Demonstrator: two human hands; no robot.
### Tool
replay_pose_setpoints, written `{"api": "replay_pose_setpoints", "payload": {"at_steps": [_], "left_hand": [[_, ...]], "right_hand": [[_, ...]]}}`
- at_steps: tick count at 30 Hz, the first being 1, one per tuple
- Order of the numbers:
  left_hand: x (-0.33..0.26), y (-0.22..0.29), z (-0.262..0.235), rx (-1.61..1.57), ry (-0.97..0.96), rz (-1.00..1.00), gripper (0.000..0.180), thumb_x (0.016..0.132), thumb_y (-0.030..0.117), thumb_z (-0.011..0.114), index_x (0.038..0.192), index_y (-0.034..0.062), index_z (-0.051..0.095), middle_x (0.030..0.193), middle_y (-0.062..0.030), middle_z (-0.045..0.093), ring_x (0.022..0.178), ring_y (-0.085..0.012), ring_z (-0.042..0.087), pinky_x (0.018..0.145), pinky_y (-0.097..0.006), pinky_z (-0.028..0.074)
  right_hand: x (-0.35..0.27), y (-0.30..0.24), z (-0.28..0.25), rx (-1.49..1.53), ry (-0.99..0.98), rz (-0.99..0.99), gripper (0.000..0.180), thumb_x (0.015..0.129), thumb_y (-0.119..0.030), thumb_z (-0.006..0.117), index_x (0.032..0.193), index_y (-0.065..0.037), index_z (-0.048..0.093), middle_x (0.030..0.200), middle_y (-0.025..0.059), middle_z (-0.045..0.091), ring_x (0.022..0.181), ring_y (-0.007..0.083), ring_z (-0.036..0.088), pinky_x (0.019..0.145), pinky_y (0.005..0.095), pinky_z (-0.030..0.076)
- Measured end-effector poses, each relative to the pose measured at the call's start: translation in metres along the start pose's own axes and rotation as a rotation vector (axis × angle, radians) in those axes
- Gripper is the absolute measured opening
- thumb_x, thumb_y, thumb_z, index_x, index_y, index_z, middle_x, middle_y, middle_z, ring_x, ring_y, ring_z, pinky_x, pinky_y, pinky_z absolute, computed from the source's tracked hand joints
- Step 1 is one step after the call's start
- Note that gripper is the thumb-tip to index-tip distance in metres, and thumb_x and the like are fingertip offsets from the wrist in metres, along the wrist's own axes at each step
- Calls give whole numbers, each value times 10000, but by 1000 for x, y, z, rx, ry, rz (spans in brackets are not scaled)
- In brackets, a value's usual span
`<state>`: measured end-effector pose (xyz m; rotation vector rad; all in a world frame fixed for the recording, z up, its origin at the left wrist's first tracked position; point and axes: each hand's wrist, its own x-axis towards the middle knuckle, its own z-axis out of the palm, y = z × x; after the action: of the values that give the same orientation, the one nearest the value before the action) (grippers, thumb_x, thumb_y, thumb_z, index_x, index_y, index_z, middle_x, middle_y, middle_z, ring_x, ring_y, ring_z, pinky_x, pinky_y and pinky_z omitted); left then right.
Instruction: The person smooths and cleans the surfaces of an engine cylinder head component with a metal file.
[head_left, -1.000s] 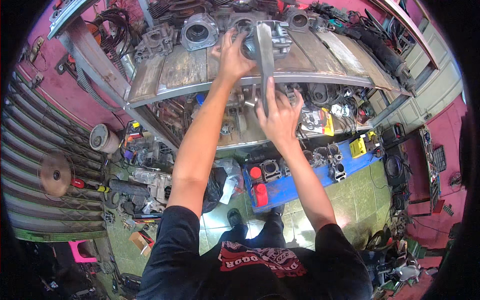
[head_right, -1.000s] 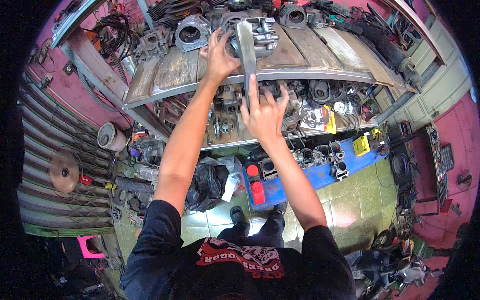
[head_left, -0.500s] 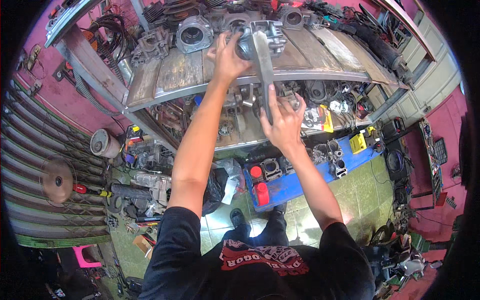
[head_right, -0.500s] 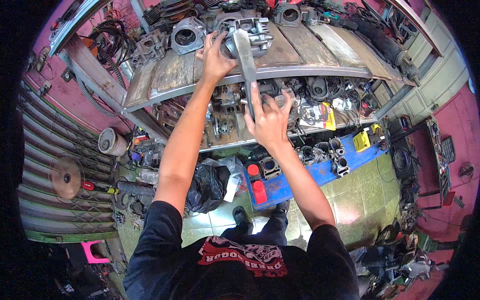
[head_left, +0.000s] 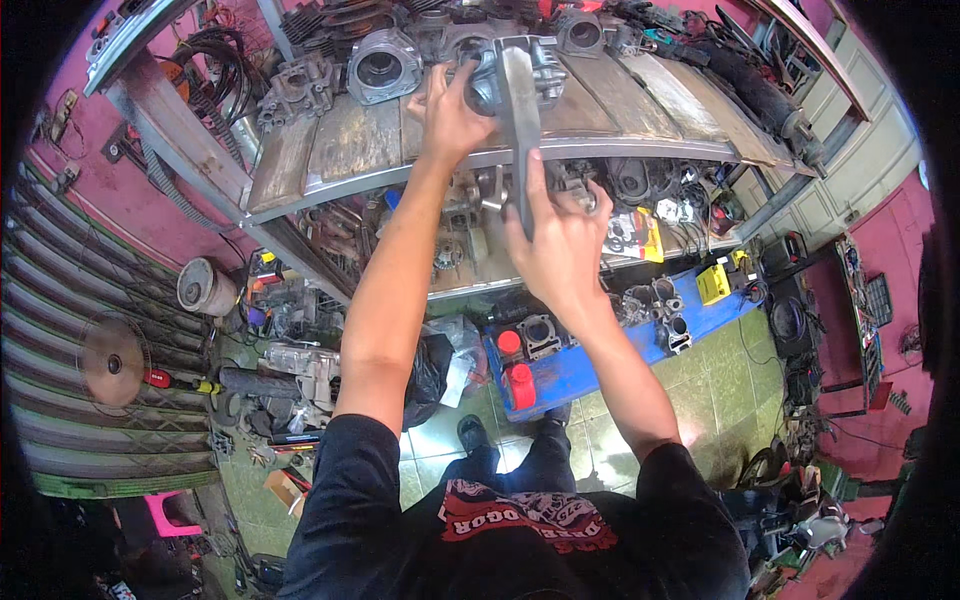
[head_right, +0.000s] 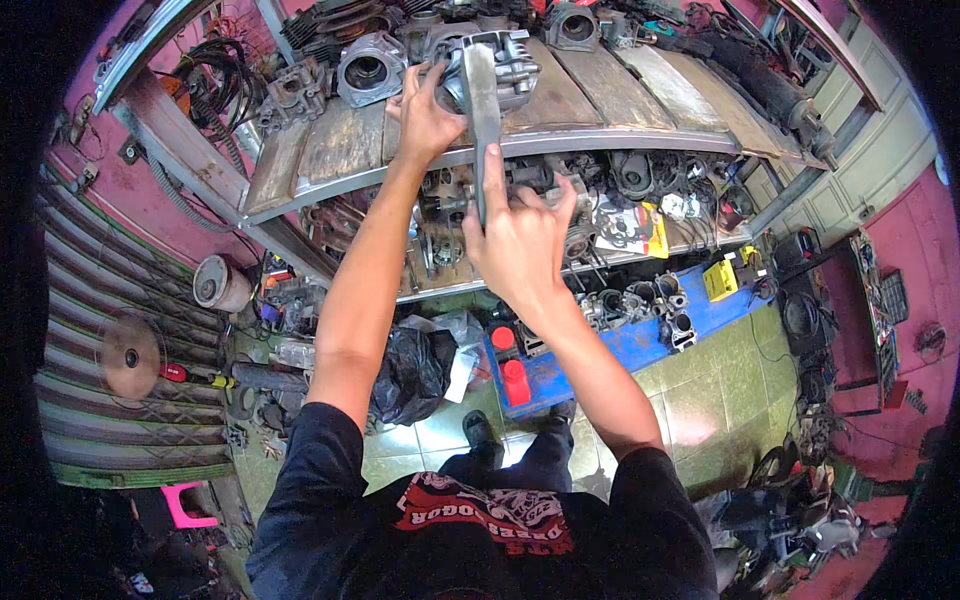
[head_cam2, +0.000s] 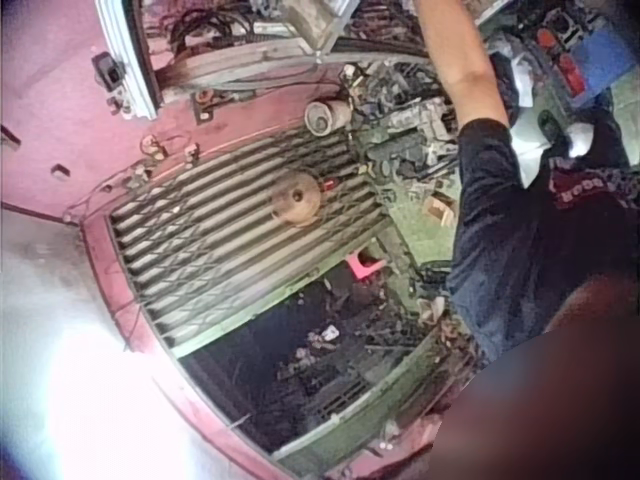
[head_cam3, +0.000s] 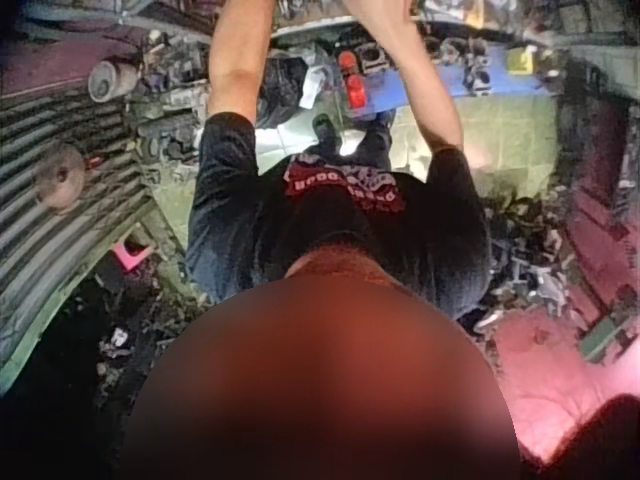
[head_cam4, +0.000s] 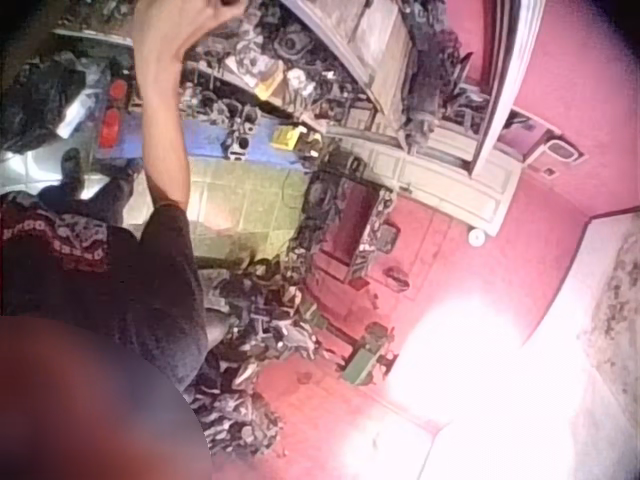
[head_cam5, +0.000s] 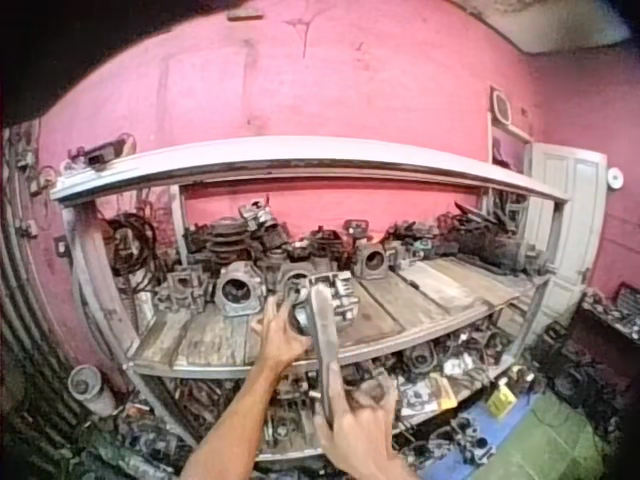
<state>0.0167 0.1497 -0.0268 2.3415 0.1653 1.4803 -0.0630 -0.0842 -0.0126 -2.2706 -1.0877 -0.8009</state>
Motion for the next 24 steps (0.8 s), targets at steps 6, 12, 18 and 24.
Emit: {"api": "replay_pose_setpoints", "payload": {"at_steps": [6,12,18,24], "left_hand": [[1,6,5,-57,6,4,984,467,365,992,1338,89,627,1353,-203,523,1298,-368,512,1058,-500,377],[-1,-8,3,-26,-43,-45,1022,445,418,983,1357,131,620,1379,-154,510,1328,-325,489,1014,-546,329],[-2,-1,8,2,-64,-59,1017,440,379,971,1366,151,617,1396,-112,507,1317,-289,500,1005,-532,301],[1,-9,7,-41,-33,-21,1009,441,389,985,1351,140,629,1377,-97,532,1322,-284,496,1014,-531,331]], "right_hand": [[47,11,-13,11,128,60,666,896,-250,669,1501,-44,480,770,187,718,786,329,713,1089,536,340],[18,1,1,-67,-15,39,721,889,-250,675,1535,-49,424,773,177,725,831,334,714,1090,638,280],[3,27,6,-14,123,-109,765,851,-216,718,1545,-77,426,818,81,734,884,241,704,1094,617,278],[10,82,32,-188,68,-342,789,815,-221,749,1534,-91,449,857,56,738,971,206,689,1108,623,281]]}}
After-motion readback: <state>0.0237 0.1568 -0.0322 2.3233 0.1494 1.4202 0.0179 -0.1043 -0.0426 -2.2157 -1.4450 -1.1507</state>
